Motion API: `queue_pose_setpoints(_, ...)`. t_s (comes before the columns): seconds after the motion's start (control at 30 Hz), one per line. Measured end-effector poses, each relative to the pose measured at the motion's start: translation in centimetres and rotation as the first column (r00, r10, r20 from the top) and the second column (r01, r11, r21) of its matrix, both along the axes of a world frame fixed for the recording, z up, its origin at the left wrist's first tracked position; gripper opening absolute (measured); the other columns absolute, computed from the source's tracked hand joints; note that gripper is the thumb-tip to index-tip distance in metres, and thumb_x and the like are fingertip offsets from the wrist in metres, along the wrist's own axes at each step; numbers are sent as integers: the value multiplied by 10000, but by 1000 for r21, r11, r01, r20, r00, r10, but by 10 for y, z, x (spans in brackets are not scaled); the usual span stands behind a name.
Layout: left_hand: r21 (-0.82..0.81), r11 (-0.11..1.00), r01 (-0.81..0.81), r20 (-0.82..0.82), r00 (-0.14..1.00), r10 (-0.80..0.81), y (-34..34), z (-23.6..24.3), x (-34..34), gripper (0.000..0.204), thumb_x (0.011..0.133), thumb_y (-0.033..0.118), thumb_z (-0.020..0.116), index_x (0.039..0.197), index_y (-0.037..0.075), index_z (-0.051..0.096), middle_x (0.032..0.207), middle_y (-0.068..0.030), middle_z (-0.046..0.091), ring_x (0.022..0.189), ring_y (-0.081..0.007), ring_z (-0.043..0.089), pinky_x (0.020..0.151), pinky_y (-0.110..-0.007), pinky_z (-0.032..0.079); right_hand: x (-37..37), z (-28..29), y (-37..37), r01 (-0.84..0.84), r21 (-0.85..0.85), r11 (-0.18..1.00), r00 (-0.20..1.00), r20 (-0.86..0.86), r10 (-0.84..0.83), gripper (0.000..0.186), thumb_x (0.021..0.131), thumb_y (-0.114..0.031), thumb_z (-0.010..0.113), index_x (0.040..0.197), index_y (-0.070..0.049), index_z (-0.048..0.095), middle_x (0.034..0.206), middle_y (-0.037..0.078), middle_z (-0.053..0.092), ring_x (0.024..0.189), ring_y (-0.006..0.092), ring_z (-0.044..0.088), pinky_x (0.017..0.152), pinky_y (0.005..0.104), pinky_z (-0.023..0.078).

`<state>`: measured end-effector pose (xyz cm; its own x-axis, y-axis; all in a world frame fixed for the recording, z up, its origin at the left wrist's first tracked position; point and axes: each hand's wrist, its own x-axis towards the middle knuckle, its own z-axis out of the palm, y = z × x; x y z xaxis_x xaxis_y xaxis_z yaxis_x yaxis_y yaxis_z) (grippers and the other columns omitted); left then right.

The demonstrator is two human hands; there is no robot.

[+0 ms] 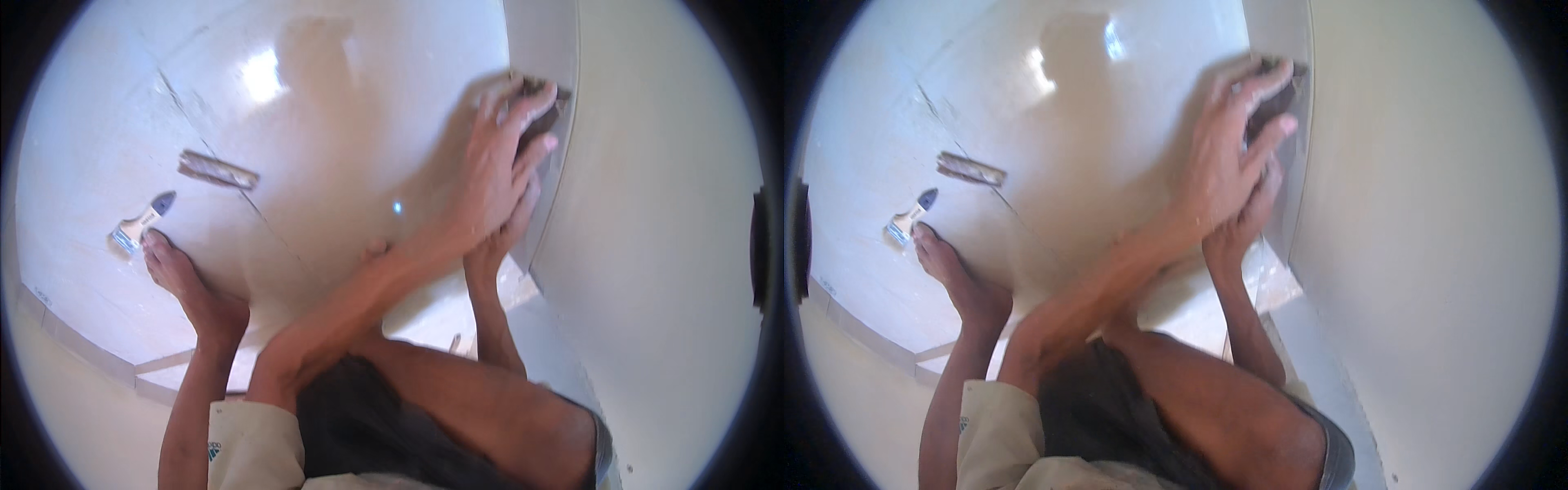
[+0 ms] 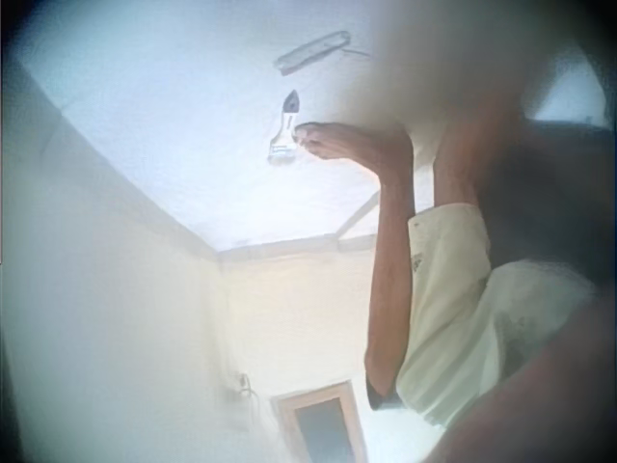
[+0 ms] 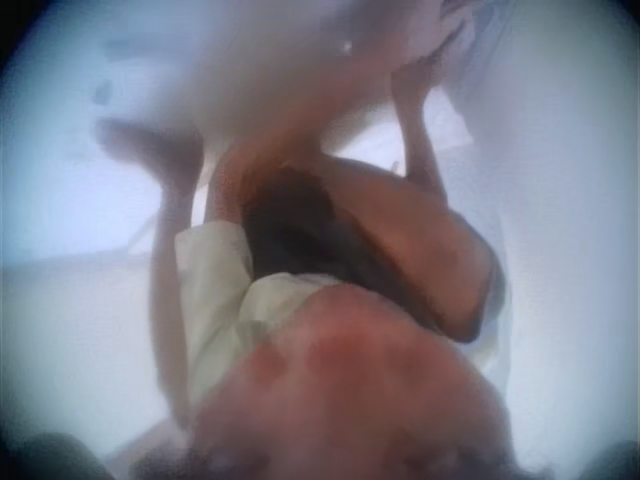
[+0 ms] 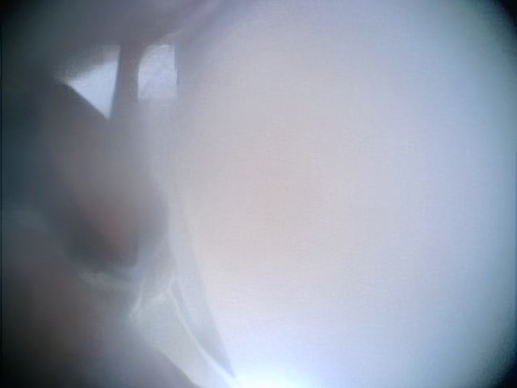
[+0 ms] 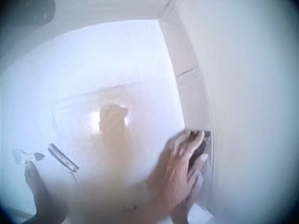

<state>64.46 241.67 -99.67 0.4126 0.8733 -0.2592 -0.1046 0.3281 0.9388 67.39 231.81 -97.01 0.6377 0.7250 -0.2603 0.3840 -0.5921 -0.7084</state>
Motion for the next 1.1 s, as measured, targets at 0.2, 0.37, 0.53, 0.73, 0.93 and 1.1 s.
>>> queue_pose_setpoints(0.2, 8, 1000, 24, -31, 999, -24, -18, -5, 0, 542, 1043, 226, 672, 1555, 109, 537, 1527, -270, 504, 1398, -436, 513, 1143, -493, 443, -5, -9, -7, -34, 39, 999, 996, 85, 31, 580, 1075, -274, 605, 1548, 12, 429, 1427, 162, 504, 1360, 282, 503, 1132, 394, 380)
queue_pose_setpoints(0.37, 29, 1000, -12, -28, 1000, 13, 28, -8, -9, 477, 1048, 173, 654, 1512, 114, 559, 1509, -285, 446, 1372, -467, 505, 1123, -514, 453, -2, -15, 20, -31, 31, 999, 1000, -5, 31, 548, 1107, -259, 556, 1569, -2, 414, 1453, 140, 507, 1380, 278, 498, 1140, 391, 376)
queue_pose_setpoints(0.53, 49, 998, -38, 1, 999, 38, 41, -9, 2, 514, 1050, 228, 668, 1539, 122, 549, 1494, -273, 490, 1388, -445, 507, 1127, -506, 453, -3, -15, 21, 17, 112, 994, 999, -50, -11, 534, 1117, -238, 560, 1563, 5, 394, 1478, 142, 511, 1389, 251, 499, 1164, 393, 378)
queue_pose_setpoints(0.73, -53, 998, -15, -32, 999, 13, 8, 9, -2, 519, 1043, 232, 684, 1532, 120, 554, 1475, -255, 507, 1367, -439, 517, 1138, -493, 447, -9, 6, 16, 28, 73, 997, 1000, 11, -29, 438, 1128, -199, 546, 1486, 36, 450, 1403, 150, 557, 1282, 223, 554, 1107, 367, 417)
queue_pose_setpoints(0.93, -26, 999, -23, -4, 1000, 23, 10, 8, 3, 503, 1047, 235, 681, 1526, 129, 567, 1503, -263, 487, 1384, -444, 506, 1141, -494, 441, -4, 16, 19, 27, 21, 999, 999, 18, -28, 486, 1120, -210, 578, 1510, 41, 434, 1409, 146, 550, 1301, 222, 551, 1117, 367, 417)
queue_pose_setpoints(1.1, -10, 998, -68, 20, 997, 68, 20, 6, 6, 502, 1045, 226, 683, 1525, 133, 569, 1500, -260, 490, 1385, -456, 504, 1148, -506, 440, -3, 11, 28, -11, 53, 999, 999, 33, 9, 496, 1115, -202, 591, 1513, 45, 427, 1419, 148, 548, 1318, 223, 551, 1123, 372, 420)
